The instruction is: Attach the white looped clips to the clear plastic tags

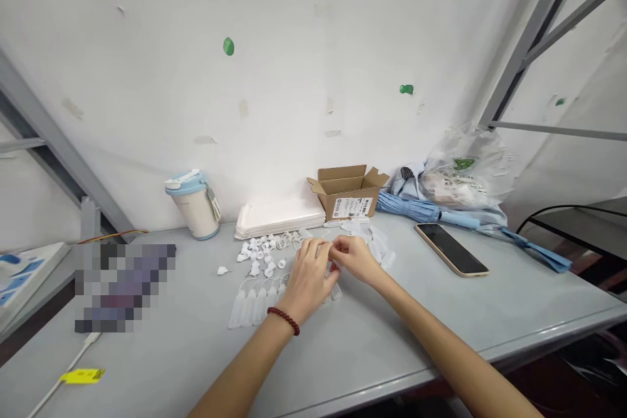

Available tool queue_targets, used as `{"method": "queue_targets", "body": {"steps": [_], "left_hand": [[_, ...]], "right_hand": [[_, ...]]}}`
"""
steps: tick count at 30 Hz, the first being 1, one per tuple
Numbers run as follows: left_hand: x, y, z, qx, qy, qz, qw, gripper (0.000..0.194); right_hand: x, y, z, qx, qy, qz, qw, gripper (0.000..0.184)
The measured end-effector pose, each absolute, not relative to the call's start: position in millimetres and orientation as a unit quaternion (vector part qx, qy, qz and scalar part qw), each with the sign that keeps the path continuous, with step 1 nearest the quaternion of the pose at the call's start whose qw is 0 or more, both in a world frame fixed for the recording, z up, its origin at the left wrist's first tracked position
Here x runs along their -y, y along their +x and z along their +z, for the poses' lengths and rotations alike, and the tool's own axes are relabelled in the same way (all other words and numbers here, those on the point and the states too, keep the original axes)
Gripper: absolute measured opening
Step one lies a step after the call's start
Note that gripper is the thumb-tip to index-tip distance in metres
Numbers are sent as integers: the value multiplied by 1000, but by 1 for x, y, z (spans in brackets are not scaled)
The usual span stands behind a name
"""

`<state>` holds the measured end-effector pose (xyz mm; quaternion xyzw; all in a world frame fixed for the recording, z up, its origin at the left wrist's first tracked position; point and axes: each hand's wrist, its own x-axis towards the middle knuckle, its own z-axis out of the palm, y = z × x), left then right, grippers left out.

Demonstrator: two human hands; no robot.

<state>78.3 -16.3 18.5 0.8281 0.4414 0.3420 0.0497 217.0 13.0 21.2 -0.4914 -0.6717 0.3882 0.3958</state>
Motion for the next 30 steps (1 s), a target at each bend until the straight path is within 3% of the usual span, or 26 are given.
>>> {"method": "queue_targets", "body": {"steps": [7, 14, 19, 22, 30], "left_hand": [[20, 82, 24, -458, 821, 335, 59, 31], [19, 79, 25, -448, 826, 329, 91, 33], [18, 78, 25, -439, 826, 333, 119, 31], [18, 77, 26, -437, 827, 332, 125, 33], [20, 73, 26, -453, 848, 223, 162, 40]], "right_hand": [[-12, 216, 22, 656, -482, 431, 389, 13], [-16, 225, 28, 732, -518, 311, 315, 18], [-17, 237, 33, 747, -483, 374, 264, 31], [-21, 248, 36, 753, -490, 350, 265, 35], [-9, 288, 54, 720, -578, 311, 224, 35]]}}
